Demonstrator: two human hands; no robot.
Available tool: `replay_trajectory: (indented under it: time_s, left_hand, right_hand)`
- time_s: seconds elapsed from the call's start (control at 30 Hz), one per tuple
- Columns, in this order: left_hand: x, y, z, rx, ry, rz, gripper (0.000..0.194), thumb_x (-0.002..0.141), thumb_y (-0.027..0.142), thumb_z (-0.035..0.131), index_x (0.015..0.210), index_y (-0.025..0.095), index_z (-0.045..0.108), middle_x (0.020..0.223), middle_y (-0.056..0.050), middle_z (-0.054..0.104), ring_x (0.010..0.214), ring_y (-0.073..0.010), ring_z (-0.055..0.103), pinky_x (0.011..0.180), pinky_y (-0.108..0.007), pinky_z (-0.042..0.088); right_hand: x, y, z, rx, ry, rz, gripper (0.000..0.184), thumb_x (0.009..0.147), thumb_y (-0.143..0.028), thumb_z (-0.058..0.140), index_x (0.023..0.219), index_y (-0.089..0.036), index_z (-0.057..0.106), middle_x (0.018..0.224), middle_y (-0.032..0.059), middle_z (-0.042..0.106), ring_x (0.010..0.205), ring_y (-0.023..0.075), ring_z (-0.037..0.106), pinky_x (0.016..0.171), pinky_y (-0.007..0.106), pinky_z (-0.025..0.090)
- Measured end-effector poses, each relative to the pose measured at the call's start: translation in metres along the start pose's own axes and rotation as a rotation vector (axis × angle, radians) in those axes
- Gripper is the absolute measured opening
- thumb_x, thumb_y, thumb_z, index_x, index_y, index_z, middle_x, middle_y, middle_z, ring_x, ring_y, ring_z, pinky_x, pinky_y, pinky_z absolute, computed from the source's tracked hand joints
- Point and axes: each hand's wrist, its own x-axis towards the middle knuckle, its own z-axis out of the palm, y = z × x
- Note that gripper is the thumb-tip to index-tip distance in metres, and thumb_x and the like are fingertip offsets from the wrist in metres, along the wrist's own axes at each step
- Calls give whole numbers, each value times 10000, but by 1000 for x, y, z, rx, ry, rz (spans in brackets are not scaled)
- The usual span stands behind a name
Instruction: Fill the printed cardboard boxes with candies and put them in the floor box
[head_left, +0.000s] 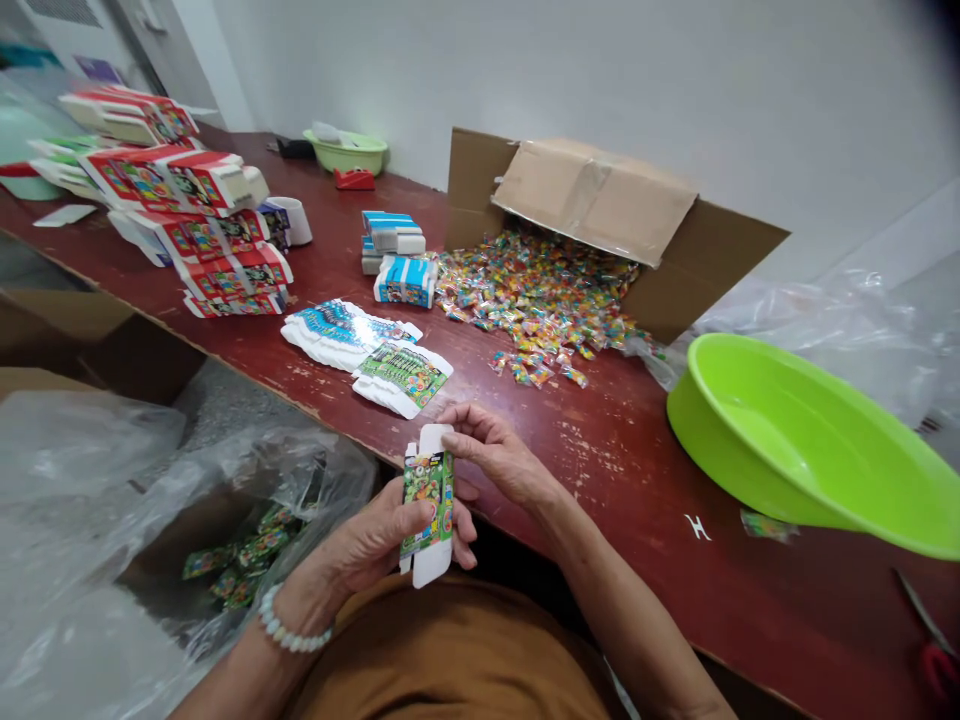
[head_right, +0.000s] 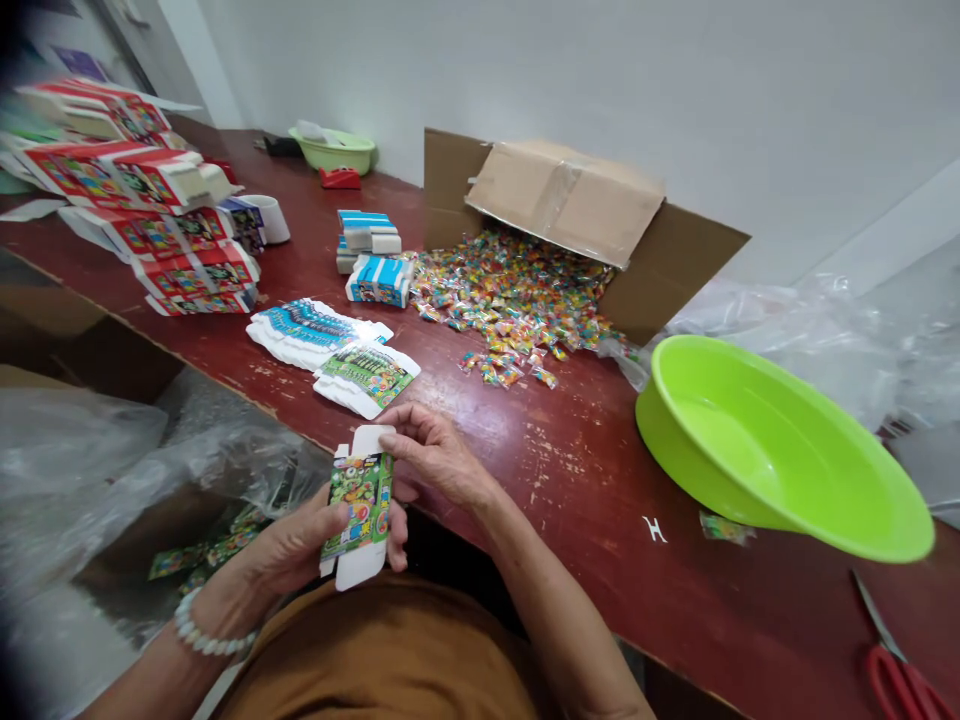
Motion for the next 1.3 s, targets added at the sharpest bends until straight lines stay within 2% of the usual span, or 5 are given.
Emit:
replay_trajectory:
  time_s: [0.27,0.4,0.57,1.1,1.3]
  left_hand:
    - [-2,13,16,103,62,32,480,694,542,859,968,157,773,881,-98,796,762,-245,771,724,-313,603]
    - [0,11,19,157,68,26,526,722,612,803,971,149,785,853,-112,795,751,-221,747,716,-287,584]
    - [4,8,18,207,195,102,577,693,589,837,1137,231,750,1035,-71,772,939,-236,703,724,-257,532]
    - [10,4,11,402,55,-208,432,683,521,836,803,138,676,649,-44,699,572,-166,664,542,-235,495]
    - [12,9,14,311,295,-16,405,689,447,858,853,139,654,669,-22,705,476,-167,666,488,-272,555]
  right_hand:
    - [-20,-4,6,-67,1,-115,413,876,-390,724,1247,-276,584,1040,32,675,855,161,637,750,297,539]
    - [-30,-10,7,-604,243,-417,329,855,-303,727,1165,-255,626,1119,60,613,937,187,598,834,347,516]
    - [-33,-21,8,-1073,59,-582,190,840,-297,740,970,-199,641,981,74,654,946,227,591,865,384,489]
    - [-29,-31,-15,-530,-355,81,283,823,-291,761,946,-200,523,791,-42,589,644,96,531,578,210,420]
    - [-29,-3,-4,-444,80,-84,296,817,-311,767,1016,-210,572,696,-63,548,555,86,474,512,202,369]
